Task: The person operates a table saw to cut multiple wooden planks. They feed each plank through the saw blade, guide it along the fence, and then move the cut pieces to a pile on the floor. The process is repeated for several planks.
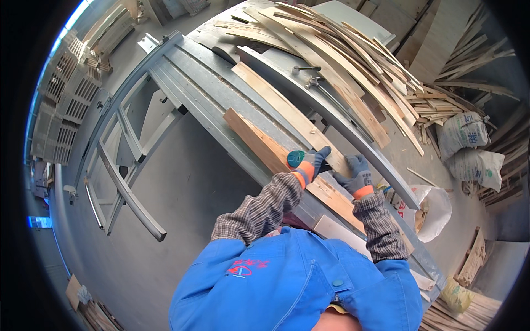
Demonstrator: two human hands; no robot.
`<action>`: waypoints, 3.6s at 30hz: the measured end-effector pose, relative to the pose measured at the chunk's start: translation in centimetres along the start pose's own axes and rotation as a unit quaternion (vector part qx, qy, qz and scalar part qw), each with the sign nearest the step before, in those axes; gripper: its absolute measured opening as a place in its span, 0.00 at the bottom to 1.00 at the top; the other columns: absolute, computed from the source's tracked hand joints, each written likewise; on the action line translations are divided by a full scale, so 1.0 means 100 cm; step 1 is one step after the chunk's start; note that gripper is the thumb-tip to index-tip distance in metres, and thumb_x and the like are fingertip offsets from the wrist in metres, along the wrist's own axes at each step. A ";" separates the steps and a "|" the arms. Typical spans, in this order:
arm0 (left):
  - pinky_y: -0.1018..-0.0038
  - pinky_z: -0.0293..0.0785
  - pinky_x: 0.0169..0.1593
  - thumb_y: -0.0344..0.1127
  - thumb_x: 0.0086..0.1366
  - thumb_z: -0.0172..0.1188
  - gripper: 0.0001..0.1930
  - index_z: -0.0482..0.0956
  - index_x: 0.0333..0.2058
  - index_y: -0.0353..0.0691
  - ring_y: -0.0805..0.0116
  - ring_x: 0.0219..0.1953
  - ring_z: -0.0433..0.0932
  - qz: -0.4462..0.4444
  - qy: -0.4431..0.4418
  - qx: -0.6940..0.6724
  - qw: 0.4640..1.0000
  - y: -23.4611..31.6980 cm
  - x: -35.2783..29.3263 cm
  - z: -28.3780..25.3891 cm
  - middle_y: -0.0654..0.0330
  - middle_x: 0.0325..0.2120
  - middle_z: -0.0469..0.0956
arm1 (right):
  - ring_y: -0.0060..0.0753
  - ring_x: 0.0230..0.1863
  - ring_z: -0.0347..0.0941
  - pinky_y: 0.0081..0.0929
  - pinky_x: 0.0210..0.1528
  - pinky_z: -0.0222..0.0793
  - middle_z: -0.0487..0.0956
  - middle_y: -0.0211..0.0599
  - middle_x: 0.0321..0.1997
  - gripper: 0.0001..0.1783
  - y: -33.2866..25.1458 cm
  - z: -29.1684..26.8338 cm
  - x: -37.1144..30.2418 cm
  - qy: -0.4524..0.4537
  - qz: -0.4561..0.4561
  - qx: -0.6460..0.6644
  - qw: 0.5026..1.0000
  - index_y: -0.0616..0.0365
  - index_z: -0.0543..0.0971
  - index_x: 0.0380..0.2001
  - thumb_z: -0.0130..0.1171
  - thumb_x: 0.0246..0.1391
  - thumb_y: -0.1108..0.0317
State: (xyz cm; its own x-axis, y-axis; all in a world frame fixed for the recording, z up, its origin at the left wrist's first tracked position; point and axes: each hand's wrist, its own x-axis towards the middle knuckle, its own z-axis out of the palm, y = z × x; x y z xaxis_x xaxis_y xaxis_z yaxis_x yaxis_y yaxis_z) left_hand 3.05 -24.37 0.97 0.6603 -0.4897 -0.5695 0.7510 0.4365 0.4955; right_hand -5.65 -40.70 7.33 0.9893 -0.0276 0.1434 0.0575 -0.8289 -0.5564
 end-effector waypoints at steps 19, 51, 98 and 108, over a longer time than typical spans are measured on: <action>0.58 0.83 0.38 0.38 0.60 0.65 0.21 0.71 0.49 0.38 0.55 0.35 0.82 -0.006 0.197 -0.019 0.980 -0.014 0.159 -0.009 0.51 0.40 0.79 | 0.53 0.55 0.70 0.37 0.58 0.65 0.75 0.54 0.54 0.38 0.265 -0.132 -0.300 0.090 0.470 -0.188 0.858 0.62 0.76 0.50 0.65 0.45 0.41; 0.68 0.76 0.29 0.48 0.64 0.60 0.19 0.75 0.43 0.36 0.61 0.30 0.79 -0.129 0.073 0.252 0.956 0.024 0.037 -0.053 0.53 0.31 0.79 | 0.24 0.15 0.66 0.19 0.14 0.58 0.76 0.35 0.23 0.24 0.260 -0.079 -0.276 0.205 0.647 0.385 0.626 0.56 0.74 0.43 0.62 0.55 0.48; 0.70 0.73 0.39 0.53 0.55 0.67 0.35 0.69 0.54 0.35 0.65 0.37 0.75 0.334 0.425 0.085 0.837 0.128 -0.019 -0.173 0.55 0.40 0.76 | 0.48 0.45 0.74 0.40 0.48 0.71 0.77 0.48 0.48 0.26 0.107 -0.015 -0.048 0.029 0.113 -0.059 0.991 0.57 0.75 0.48 0.68 0.46 0.59; 0.58 0.62 0.63 0.59 0.50 0.69 0.49 0.60 0.61 0.32 0.41 0.61 0.63 0.165 0.546 0.488 0.661 0.120 0.041 -0.208 0.35 0.59 0.61 | 0.43 0.44 0.77 0.35 0.48 0.71 0.81 0.45 0.44 0.33 0.240 -0.028 0.112 -0.014 0.339 -0.020 0.940 0.60 0.78 0.48 0.69 0.45 0.46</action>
State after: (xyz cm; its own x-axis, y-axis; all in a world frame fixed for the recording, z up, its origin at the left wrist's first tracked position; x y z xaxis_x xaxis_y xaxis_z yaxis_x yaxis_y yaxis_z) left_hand 14.60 -5.42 -9.07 0.7917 0.5790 -0.1951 0.5651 -0.5725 0.5940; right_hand 6.39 -62.45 -2.13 0.7994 -0.5436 -0.2559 -0.5931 -0.6459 -0.4808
